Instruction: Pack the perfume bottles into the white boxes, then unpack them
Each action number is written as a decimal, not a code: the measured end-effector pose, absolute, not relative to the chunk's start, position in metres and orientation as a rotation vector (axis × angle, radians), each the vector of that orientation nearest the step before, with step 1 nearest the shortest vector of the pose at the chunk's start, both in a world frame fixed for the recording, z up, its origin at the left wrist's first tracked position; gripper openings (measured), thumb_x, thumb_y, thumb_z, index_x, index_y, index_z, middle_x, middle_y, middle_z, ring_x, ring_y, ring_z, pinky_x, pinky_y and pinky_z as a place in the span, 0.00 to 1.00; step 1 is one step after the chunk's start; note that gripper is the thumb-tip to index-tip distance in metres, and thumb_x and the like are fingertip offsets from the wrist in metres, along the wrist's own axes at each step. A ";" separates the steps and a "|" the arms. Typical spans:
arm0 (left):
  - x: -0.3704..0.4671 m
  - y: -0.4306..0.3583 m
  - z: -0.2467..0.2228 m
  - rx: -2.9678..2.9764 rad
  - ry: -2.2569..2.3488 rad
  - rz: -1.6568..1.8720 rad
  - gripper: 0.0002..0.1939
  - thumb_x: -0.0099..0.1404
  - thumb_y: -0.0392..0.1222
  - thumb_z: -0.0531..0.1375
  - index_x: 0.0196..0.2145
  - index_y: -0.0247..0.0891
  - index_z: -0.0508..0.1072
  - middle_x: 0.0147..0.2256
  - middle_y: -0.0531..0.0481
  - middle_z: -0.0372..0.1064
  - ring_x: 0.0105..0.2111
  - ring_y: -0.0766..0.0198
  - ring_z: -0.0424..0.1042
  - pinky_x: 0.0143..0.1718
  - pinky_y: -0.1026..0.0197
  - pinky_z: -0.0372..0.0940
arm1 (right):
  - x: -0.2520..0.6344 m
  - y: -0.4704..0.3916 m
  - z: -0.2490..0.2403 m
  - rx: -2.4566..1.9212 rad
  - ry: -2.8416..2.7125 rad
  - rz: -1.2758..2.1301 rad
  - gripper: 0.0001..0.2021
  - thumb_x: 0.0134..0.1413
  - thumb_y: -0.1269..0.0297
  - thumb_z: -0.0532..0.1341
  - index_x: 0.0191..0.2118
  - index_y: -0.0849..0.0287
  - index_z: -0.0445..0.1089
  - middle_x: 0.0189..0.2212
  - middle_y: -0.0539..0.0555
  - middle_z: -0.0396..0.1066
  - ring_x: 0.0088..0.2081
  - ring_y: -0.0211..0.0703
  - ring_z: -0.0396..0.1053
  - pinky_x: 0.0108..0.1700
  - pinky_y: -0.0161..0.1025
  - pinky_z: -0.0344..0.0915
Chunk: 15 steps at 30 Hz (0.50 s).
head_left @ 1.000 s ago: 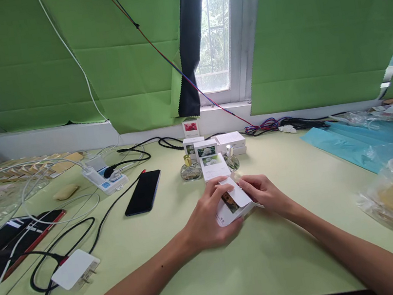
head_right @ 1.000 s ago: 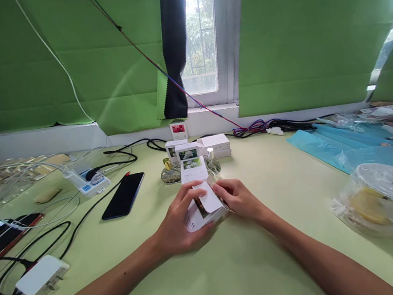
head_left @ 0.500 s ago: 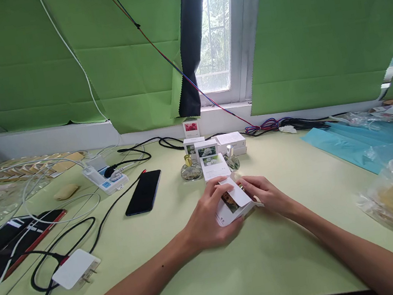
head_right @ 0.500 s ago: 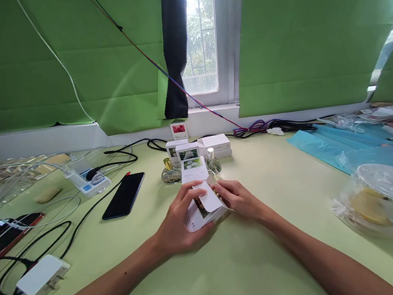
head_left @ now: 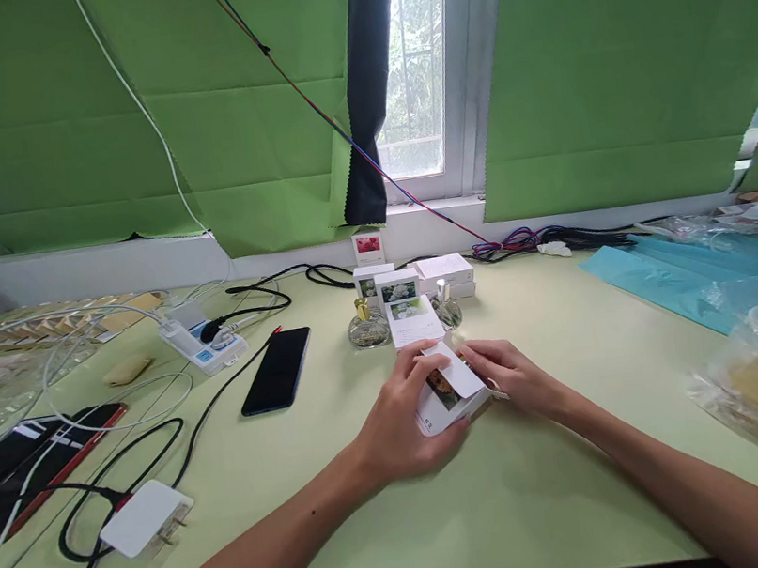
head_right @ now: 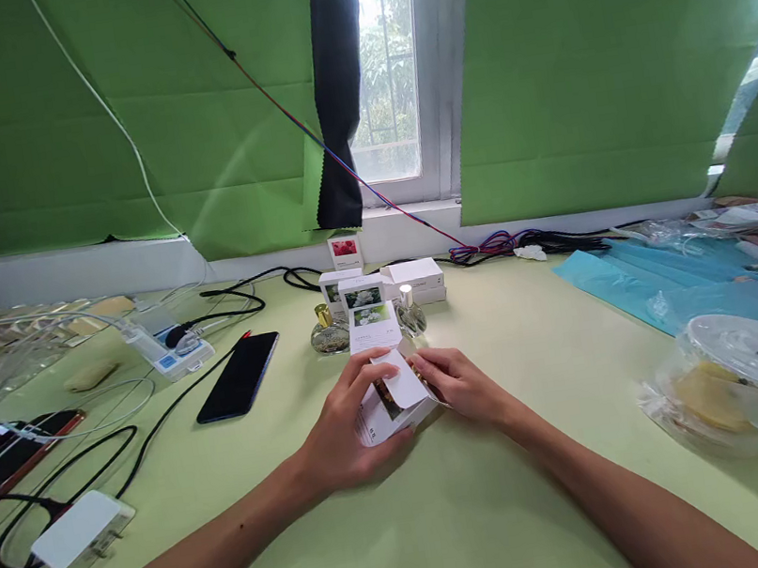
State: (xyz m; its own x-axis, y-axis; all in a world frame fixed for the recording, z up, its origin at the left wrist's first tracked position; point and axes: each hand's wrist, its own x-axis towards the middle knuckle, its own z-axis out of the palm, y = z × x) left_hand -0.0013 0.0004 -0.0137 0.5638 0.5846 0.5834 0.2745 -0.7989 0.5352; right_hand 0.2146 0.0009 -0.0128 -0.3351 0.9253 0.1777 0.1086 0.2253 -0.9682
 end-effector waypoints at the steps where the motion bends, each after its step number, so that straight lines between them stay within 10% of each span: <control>1: -0.001 0.000 -0.014 2.415 0.697 1.107 0.31 0.57 0.39 0.69 0.56 0.43 0.63 0.60 0.36 0.60 0.58 0.46 0.70 0.55 0.48 0.71 | 0.215 0.001 -0.013 -0.980 -1.661 1.198 0.26 0.63 0.38 0.58 0.28 0.58 0.63 0.24 0.46 0.56 0.26 0.36 0.51 0.27 0.37 0.49; 15: -0.001 0.002 -0.016 2.416 0.691 1.095 0.32 0.57 0.39 0.69 0.57 0.43 0.63 0.60 0.36 0.58 0.59 0.46 0.68 0.57 0.47 0.70 | 0.215 0.002 -0.014 -0.992 -1.725 1.120 0.26 0.66 0.40 0.56 0.28 0.58 0.63 0.25 0.48 0.58 0.28 0.37 0.52 0.29 0.37 0.51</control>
